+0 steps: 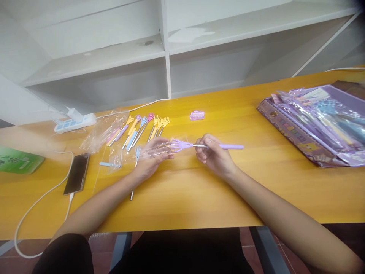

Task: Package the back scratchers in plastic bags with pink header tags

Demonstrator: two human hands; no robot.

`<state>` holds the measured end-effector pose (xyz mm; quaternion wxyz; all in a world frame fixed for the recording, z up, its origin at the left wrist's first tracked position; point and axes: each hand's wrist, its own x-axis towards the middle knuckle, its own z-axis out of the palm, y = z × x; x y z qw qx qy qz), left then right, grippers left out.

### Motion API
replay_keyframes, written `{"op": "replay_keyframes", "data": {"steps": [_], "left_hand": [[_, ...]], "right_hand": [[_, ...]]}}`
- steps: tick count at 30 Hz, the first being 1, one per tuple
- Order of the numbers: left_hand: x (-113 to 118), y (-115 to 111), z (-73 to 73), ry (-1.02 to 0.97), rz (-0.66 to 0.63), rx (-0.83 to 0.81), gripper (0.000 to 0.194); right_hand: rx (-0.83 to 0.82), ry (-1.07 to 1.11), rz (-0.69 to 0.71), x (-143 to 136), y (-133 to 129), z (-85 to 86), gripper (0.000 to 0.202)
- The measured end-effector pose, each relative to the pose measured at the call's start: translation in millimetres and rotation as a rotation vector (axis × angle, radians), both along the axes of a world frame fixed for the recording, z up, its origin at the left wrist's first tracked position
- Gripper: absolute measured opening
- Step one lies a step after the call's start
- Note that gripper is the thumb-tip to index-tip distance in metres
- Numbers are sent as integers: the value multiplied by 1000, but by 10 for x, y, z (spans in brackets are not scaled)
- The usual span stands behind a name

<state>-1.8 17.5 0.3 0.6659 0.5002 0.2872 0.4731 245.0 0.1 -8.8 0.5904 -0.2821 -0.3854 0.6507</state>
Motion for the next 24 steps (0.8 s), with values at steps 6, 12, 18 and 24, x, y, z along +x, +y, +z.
{"op": "replay_keyframes", "data": {"steps": [6, 12, 18, 24], "left_hand": [[14, -7, 8, -16, -4, -2, 44], [18, -31, 30, 2, 8, -4, 45], [50, -64, 74, -2, 82, -10, 56], [73, -91, 97, -83, 96, -129, 36]], "right_hand": [[-25, 40, 50, -29, 12, -38, 33], [-31, 58, 57, -29, 8, -62, 32], [-61, 33, 61, -31, 9, -96, 34], [-62, 27, 40, -25, 24, -107, 37]]}}
